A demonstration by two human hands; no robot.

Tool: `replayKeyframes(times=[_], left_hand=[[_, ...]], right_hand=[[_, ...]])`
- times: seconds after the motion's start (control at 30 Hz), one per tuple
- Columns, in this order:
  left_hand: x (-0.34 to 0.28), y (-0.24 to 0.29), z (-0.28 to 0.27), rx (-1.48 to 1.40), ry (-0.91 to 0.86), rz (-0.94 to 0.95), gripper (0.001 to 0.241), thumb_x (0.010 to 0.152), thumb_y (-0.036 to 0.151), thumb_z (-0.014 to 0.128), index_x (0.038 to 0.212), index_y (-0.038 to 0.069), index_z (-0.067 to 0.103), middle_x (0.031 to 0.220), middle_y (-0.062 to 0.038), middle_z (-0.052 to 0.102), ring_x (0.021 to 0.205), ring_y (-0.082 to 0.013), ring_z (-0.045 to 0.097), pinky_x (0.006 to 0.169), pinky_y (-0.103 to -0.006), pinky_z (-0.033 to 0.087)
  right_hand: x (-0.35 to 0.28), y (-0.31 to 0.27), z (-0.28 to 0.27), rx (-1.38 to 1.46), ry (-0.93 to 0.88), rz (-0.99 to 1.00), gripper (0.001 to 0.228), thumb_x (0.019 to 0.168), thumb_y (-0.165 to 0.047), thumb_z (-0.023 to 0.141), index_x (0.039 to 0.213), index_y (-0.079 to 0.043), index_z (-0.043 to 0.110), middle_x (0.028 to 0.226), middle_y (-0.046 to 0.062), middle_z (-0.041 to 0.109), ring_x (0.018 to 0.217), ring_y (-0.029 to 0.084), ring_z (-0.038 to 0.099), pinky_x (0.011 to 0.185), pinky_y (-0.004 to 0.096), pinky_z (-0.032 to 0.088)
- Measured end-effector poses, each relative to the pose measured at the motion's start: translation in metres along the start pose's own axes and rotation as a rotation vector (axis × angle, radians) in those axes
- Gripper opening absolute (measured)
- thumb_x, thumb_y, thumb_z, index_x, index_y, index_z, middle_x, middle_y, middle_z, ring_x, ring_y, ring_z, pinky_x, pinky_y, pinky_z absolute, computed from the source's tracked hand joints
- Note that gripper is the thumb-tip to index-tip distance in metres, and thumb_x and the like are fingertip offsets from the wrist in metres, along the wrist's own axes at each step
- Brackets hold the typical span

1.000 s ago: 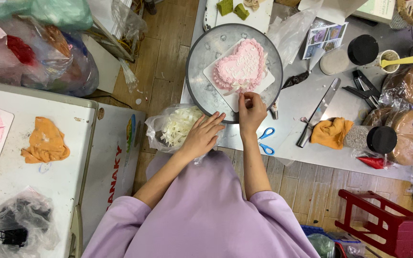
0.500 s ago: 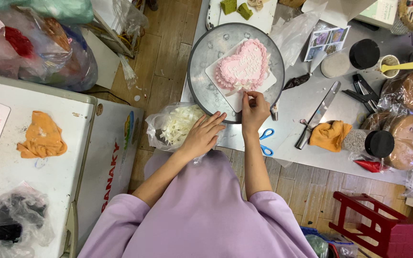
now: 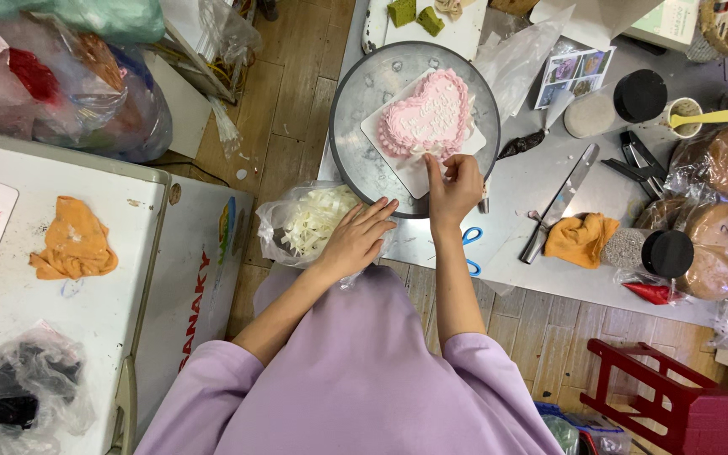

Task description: The person places a heart-shaped cake onto a base and then inside a cardboard box, followed by pouring liquid from a carton into a plastic bag by hand.

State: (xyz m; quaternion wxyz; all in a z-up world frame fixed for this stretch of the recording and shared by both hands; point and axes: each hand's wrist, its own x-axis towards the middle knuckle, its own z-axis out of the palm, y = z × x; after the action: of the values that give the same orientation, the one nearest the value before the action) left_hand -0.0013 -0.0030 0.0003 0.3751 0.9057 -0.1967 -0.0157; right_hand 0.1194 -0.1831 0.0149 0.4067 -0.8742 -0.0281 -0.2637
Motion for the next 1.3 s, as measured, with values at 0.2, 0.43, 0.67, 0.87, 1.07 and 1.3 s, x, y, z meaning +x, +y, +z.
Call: replayKeyframes(times=[0.2, 0.43, 0.67, 0.87, 1.07, 1.3], left_hand=[[-0.003, -0.002, 0.001, 0.001, 0.026, -0.001, 0.033, 0.09, 0.009, 0.062, 0.124, 0.008, 0.063, 0.165, -0.004, 0.037, 0.154, -0.0236, 0.031, 0.123, -0.0549, 0.028], [-0.001, -0.001, -0.003, -0.011, 0.036, -0.002, 0.033, 0.09, 0.01, 0.064, 0.123, 0.009, 0.063, 0.165, -0.006, 0.036, 0.154, -0.0253, 0.031, 0.123, -0.054, 0.029], [-0.039, 0.002, -0.044, -0.09, 0.236, -0.146, 0.027, 0.096, 0.015, 0.07, 0.123, 0.011, 0.068, 0.142, -0.004, 0.062, 0.133, -0.0223, 0.058, 0.122, -0.0502, 0.04], [-0.09, 0.017, -0.105, -0.02, 0.475, -0.404, 0.02, 0.099, 0.014, 0.072, 0.118, 0.011, 0.069, 0.132, -0.001, 0.069, 0.123, -0.0223, 0.065, 0.107, -0.0414, 0.053], [-0.094, 0.025, -0.123, 0.224, 0.604, -0.324, 0.027, 0.09, 0.016, 0.077, 0.114, 0.008, 0.069, 0.153, -0.013, 0.049, 0.143, -0.0359, 0.046, 0.118, -0.0499, 0.038], [-0.103, 0.026, -0.108, 0.155, 0.663, -0.401, 0.021, 0.092, 0.016, 0.075, 0.112, 0.01, 0.071, 0.152, -0.01, 0.054, 0.14, -0.0311, 0.052, 0.116, -0.0453, 0.043]], right_hand=[[0.006, -0.004, 0.004, -0.034, 0.005, -0.056, 0.039, 0.083, -0.02, 0.094, 0.083, -0.008, 0.057, 0.072, 0.002, 0.054, 0.062, 0.018, 0.048, 0.064, 0.034, 0.038], [0.009, -0.011, -0.002, 0.021, 0.003, -0.045, 0.037, 0.084, -0.017, 0.093, 0.083, -0.005, 0.057, 0.074, 0.004, 0.055, 0.063, 0.016, 0.048, 0.058, 0.032, 0.039], [-0.037, -0.029, -0.027, 0.225, -0.289, -0.019, 0.019, 0.095, -0.004, 0.08, 0.088, -0.002, 0.062, 0.082, 0.007, 0.062, 0.066, 0.015, 0.056, 0.062, 0.029, 0.046], [-0.098, -0.057, 0.013, 0.459, -0.945, -0.311, 0.017, 0.091, -0.005, 0.072, 0.108, -0.004, 0.071, 0.103, 0.013, 0.073, 0.09, 0.029, 0.073, 0.077, 0.038, 0.059], [-0.122, -0.077, 0.084, 0.278, -1.102, -0.443, 0.02, 0.087, -0.013, 0.073, 0.105, -0.005, 0.07, 0.097, 0.013, 0.072, 0.083, 0.033, 0.072, 0.07, 0.043, 0.056], [-0.125, -0.073, 0.088, 0.135, -1.131, -0.383, 0.017, 0.085, -0.02, 0.081, 0.097, -0.011, 0.072, 0.091, 0.008, 0.075, 0.076, 0.027, 0.072, 0.066, 0.04, 0.056]])
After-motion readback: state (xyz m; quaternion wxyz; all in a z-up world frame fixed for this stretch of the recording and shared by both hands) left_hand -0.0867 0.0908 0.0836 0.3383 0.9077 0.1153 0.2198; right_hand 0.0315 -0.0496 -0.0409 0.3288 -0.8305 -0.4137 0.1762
